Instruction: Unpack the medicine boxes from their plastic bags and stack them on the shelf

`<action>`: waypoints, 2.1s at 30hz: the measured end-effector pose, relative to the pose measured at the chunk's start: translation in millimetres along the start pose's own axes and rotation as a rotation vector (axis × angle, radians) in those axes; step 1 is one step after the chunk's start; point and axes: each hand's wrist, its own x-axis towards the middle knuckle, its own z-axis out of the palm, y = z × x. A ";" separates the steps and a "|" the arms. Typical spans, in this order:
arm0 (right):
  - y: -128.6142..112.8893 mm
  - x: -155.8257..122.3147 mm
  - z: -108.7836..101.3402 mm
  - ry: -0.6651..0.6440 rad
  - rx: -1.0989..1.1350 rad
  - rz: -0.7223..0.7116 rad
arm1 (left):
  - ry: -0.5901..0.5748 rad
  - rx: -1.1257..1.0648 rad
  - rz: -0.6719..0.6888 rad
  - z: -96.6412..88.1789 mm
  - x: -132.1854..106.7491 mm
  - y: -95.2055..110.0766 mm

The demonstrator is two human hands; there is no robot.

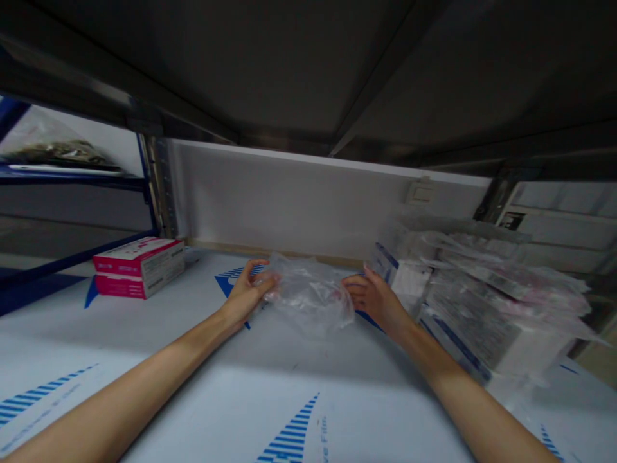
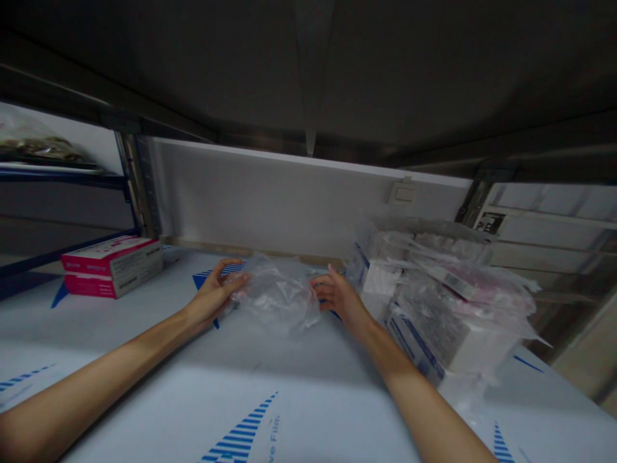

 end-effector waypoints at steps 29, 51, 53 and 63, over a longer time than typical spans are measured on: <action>9.0 -4.1 10.9 0.167 -0.024 -0.325 | -0.014 0.985 0.754 -21.8 5.6 0.4; -6.7 -15.0 6.8 -0.003 -0.189 -0.473 | -0.058 -0.515 -0.062 11.4 -8.3 27.8; -6.4 -12.1 2.9 0.040 -0.260 -0.485 | -0.066 -0.553 -0.068 10.7 -9.2 29.0; 11.3 -2.7 14.3 0.103 -0.035 -0.158 | -0.266 -0.673 -0.137 9.0 -25.9 39.4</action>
